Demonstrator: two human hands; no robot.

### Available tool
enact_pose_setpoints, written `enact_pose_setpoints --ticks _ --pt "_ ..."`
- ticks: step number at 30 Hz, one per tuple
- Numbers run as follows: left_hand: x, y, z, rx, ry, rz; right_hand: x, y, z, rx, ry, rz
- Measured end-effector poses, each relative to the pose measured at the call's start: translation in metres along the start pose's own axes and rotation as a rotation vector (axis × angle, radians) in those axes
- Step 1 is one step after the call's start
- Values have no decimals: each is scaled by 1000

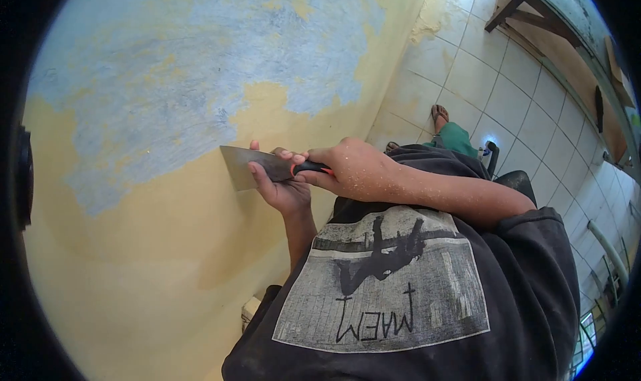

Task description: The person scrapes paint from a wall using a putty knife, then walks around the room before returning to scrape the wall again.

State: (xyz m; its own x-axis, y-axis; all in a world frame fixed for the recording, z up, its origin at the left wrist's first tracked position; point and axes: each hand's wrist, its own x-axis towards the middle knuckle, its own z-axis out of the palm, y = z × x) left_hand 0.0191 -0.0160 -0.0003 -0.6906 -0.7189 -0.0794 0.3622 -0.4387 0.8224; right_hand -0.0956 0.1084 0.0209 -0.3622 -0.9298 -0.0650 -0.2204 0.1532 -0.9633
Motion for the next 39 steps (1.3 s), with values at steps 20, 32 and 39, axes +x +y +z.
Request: enact_pose_setpoints --ticks 20,32,39 --pt "3 3 7 -32 -39 -28 -2 -8 -7 32 3 11" --pt "4 2 4 -65 -31 -41 -3 -14 -11 27 -12 75" --pt "2 16 13 -20 -39 21 -1 -17 -9 22 -3 7"
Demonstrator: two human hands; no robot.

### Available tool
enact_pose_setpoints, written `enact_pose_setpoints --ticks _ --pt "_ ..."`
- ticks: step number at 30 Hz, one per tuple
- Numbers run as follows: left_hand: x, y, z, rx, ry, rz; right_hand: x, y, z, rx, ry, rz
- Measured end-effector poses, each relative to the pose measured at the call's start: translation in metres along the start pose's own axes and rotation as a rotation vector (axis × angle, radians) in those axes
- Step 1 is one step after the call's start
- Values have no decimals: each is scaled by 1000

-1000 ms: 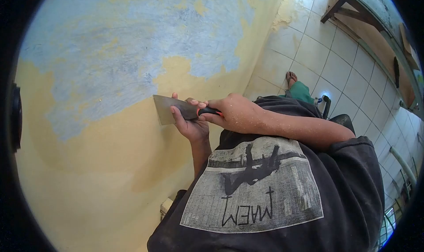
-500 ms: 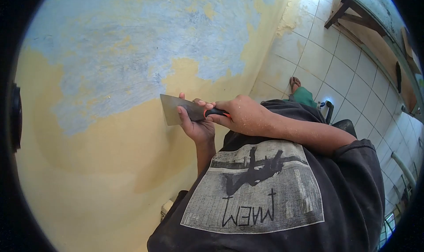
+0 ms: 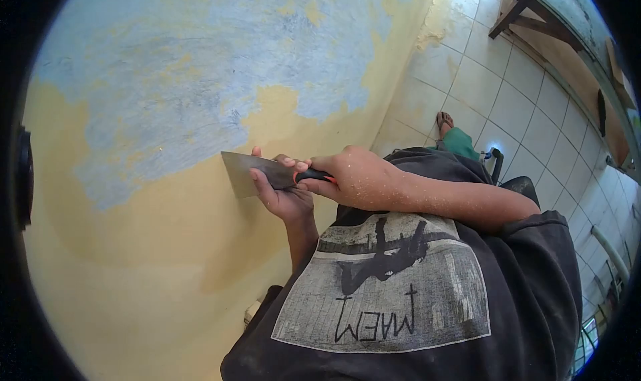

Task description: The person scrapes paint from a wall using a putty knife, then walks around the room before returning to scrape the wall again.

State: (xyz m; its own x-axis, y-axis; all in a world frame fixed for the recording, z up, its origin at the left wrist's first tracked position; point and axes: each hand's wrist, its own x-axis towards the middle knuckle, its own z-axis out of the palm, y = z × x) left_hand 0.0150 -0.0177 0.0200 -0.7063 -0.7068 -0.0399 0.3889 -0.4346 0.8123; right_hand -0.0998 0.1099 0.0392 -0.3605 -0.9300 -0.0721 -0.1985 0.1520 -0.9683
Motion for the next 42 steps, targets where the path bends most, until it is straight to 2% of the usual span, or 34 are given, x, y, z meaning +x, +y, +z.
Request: enact_pose_setpoints --ticks 5,9,15,18,21,24,29,35,42 --pt "-1 -9 1 -30 54 -69 -4 -7 -10 59 -37 81" --pt "-3 -2 1 -12 70 -100 -5 -5 0 -2 -32 70" --pt "4 -15 -4 -50 51 -54 4 4 -5 23 0 17" --pt "5 2 -4 -56 -47 43 4 -2 0 -24 17 -34" --pt "5 -2 -5 -10 -58 54 6 -6 -4 -16 10 -29" --pt "1 -13 -3 -14 35 -20 -1 -5 -5 20 -3 9" --pt "-5 -2 0 -10 30 -29 -3 -8 -1 6 -22 69" --pt "2 -1 2 -37 3 -48 -2 -5 0 -10 33 -5" --pt "-1 -9 -6 -39 -10 -57 -5 -12 -1 5 19 61"
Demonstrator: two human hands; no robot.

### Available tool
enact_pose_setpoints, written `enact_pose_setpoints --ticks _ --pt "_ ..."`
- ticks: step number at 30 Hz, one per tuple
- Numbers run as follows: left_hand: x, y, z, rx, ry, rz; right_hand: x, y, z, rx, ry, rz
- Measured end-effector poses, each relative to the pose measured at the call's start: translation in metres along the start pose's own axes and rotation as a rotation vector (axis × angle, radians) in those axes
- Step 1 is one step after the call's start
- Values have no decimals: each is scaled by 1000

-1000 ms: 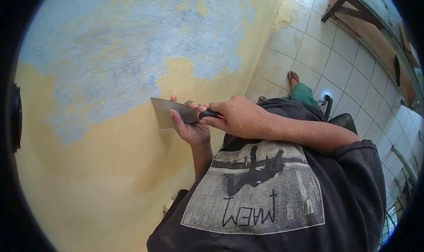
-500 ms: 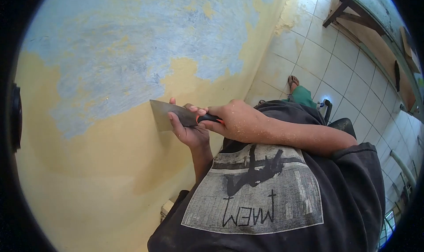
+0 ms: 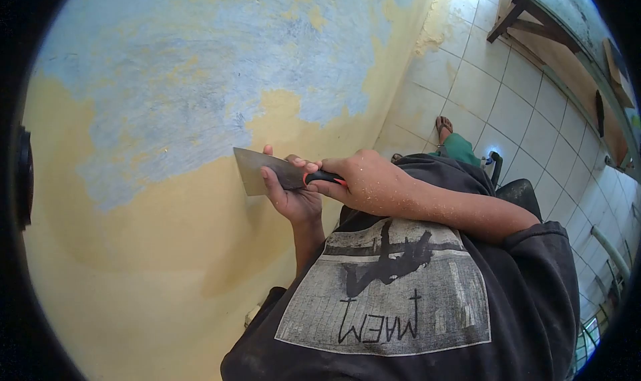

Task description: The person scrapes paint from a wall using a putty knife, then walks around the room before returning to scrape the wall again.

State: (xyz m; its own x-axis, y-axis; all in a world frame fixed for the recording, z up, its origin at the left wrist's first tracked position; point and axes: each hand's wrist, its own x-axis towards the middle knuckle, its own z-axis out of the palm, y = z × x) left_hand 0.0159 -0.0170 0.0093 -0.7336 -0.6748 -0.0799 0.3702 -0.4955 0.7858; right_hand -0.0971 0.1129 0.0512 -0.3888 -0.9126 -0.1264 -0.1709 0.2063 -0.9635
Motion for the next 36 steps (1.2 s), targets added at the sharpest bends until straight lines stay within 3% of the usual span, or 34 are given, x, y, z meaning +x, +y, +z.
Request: enact_pose_setpoints --ticks 36 --pt "3 17 -1 -47 -35 16 5 -7 6 5 -15 -29"
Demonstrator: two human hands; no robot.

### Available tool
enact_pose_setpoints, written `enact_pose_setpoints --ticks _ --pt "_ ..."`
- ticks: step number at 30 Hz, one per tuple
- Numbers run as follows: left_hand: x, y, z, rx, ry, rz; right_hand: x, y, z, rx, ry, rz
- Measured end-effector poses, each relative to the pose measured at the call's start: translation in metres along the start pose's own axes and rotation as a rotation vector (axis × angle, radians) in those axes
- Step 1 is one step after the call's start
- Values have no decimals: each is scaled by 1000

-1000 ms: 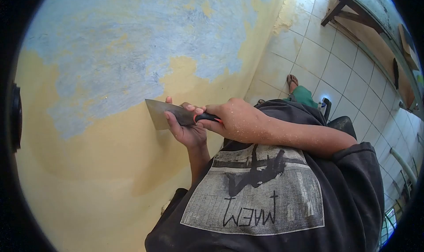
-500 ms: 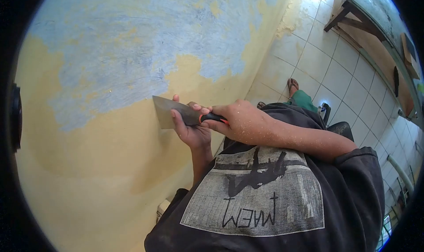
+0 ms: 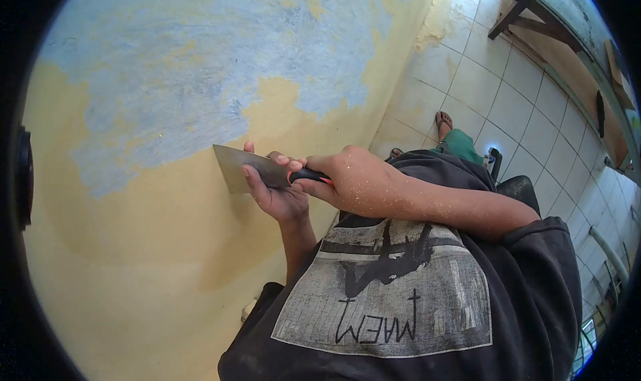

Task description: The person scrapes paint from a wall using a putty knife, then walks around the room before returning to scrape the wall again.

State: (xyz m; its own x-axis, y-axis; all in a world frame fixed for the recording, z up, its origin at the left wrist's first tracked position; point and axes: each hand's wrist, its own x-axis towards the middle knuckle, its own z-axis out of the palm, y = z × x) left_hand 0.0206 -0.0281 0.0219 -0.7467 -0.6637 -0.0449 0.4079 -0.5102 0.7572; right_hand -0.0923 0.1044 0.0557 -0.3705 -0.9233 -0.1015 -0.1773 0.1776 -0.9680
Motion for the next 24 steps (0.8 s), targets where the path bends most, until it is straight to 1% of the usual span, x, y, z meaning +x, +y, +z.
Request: enact_pose_setpoints --ticks 3,4,6,9,12,13,15,19,22,24 --pt "1 -7 1 21 18 3 -1 5 -4 65 7 -6" --pt "2 -8 2 22 34 -1 2 2 -5 35 1 -20" --pt "5 2 8 3 -4 32 5 -2 -3 -16 -10 -37" --pt "-1 6 3 35 -17 56 5 -5 -7 -29 -19 -42" --pt "2 -3 3 35 -10 37 0 0 -6 8 -19 16" --pt "1 -4 4 31 7 28 1 -1 -6 -12 -11 -8" --pt "1 8 8 23 -33 54 2 -2 -1 -33 5 -43" --pt "-3 9 9 6 -27 60 0 -9 -3 6 -5 -19" --pt "-2 -1 6 13 24 12 -2 -7 -5 1 -22 18" --pt "-2 8 9 22 0 26 -2 -6 -1 -10 -26 16"
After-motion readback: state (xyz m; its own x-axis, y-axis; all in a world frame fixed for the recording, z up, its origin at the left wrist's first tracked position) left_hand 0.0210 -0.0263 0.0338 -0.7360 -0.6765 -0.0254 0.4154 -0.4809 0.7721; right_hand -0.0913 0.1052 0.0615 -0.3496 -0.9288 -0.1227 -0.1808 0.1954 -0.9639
